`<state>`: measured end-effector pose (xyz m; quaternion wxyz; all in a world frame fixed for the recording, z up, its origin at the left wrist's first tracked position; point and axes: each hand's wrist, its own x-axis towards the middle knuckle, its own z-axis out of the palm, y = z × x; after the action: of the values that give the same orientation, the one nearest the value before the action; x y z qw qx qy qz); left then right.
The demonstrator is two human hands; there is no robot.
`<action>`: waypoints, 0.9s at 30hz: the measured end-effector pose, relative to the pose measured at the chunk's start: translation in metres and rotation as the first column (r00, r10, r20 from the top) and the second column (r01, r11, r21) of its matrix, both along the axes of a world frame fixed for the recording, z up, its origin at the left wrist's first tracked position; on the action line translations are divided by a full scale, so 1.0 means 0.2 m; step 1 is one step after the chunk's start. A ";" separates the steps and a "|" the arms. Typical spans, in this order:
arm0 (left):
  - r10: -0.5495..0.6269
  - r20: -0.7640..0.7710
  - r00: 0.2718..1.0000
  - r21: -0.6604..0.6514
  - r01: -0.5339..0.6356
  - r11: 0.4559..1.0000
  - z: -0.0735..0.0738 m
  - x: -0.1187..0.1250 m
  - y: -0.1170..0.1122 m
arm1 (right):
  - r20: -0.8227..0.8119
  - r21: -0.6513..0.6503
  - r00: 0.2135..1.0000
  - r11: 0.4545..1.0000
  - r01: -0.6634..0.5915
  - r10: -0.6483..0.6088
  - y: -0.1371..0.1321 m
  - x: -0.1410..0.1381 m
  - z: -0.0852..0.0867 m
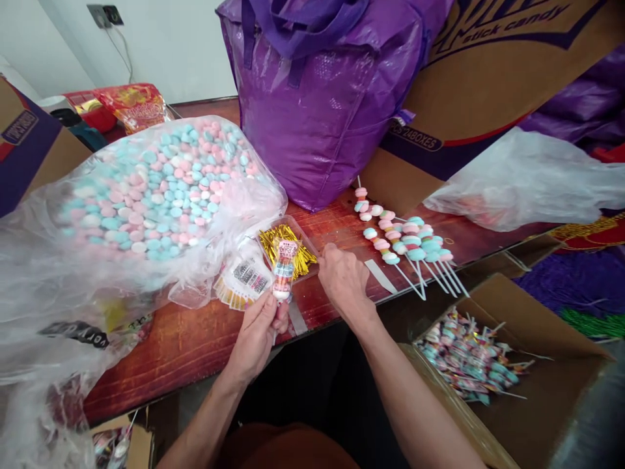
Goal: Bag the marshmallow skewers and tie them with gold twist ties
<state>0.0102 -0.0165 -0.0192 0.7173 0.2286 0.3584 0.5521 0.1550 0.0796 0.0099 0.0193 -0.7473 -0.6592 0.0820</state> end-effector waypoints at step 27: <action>0.254 -0.047 0.966 -0.038 -0.256 0.966 -0.02 0.03 0.06 | 0.123 -0.017 0.970 0.978 -0.208 0.208 -0.05 -0.04 -0.01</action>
<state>0.0163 -0.0041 -0.0223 0.6375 0.1765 0.4117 0.6269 0.1472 0.0703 0.0071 -0.0321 -0.6778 -0.7335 0.0382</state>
